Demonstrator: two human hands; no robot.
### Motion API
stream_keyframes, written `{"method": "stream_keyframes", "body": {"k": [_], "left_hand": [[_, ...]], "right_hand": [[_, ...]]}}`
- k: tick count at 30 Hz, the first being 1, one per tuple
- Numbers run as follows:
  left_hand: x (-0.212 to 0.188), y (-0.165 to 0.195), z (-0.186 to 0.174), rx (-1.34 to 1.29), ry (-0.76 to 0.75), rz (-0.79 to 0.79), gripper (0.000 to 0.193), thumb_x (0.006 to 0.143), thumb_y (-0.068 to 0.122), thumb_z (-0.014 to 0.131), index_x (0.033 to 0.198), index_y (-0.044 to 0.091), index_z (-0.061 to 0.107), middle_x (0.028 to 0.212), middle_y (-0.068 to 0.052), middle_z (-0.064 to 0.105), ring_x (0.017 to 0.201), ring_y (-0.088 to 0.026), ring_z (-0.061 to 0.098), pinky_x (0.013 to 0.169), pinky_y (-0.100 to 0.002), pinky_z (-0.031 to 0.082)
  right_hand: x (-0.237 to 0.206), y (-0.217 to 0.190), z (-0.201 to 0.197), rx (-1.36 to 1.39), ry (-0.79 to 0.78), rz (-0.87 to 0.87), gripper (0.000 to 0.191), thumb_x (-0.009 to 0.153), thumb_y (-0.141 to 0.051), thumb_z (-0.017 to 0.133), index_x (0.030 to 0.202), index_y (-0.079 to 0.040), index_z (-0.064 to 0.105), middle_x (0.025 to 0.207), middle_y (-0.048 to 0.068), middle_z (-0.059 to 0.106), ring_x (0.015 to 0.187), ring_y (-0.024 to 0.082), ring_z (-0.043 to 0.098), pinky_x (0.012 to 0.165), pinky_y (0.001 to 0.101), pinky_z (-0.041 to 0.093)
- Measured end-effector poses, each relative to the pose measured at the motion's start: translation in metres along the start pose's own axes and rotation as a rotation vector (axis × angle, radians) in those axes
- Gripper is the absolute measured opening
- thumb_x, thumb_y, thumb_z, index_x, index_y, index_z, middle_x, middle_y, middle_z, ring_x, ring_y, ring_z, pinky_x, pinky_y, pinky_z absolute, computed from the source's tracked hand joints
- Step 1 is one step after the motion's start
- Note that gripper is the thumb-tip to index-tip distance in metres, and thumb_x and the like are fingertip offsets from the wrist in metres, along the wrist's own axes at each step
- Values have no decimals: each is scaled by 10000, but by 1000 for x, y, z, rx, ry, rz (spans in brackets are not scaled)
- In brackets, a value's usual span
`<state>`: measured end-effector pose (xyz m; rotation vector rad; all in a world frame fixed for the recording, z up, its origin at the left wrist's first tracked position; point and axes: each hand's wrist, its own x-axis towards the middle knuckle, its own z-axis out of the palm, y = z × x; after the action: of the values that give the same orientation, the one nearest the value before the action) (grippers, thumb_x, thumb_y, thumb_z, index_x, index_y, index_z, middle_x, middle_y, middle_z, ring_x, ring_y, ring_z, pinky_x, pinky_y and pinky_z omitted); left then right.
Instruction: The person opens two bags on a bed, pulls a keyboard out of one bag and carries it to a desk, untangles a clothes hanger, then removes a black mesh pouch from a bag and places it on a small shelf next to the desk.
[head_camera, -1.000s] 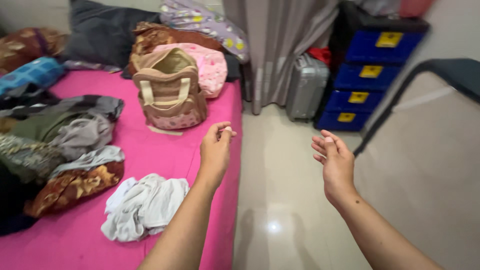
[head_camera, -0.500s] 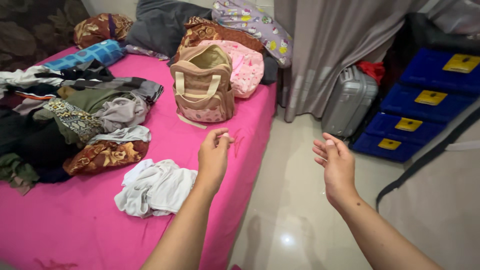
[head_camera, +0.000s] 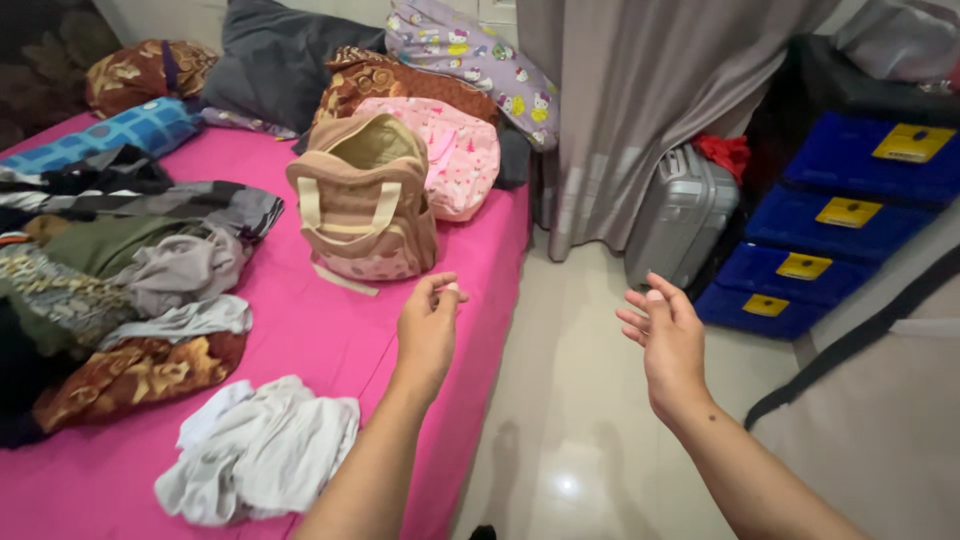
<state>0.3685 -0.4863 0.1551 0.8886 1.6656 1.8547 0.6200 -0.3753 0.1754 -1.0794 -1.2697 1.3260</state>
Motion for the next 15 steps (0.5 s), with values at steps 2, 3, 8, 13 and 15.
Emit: {"method": "stream_keyframes", "body": {"k": [2,3,8,13,15], "left_hand": [[36,-7,11,-10,-15,-76,330,963,165,554,1258,44,642,1017,-93,749,768,-128,562,694,-283,467],[55,-9,16,-15,-23,-110,334,957,160,557,1262,50,642,1020,-91,745,723,-143,516,658,-300,448],[151,-19,42,54,-18,-43,319,974,198,554,1235,41,648,1011,-85,753,776,-108,604,693,-274,495],[233,-31,58,135,-23,59,308,970,202,578,1216,36,660,969,-85,768,787,-98,639,711,-260,512],[260,-35,69,170,-15,44,309,964,209,578,1213,51,671,951,-73,771,750,-109,623,678,-274,508]], "right_hand": [[33,5,7,-4,19,3,473,1049,-273,443,1473,-65,478,1311,148,665,1079,232,695,878,335,549],[51,7,11,-1,28,5,475,1049,-272,443,1476,-67,476,1312,150,664,1078,235,697,877,336,550],[140,13,38,-10,68,16,480,1053,-269,435,1490,-72,458,1324,152,656,1083,245,699,875,338,550],[216,21,69,24,98,5,478,1060,-262,432,1492,-62,464,1324,167,659,1060,247,706,847,339,550],[243,25,77,50,92,10,481,1057,-265,439,1495,-67,460,1325,166,656,1047,246,705,837,340,551]]}}
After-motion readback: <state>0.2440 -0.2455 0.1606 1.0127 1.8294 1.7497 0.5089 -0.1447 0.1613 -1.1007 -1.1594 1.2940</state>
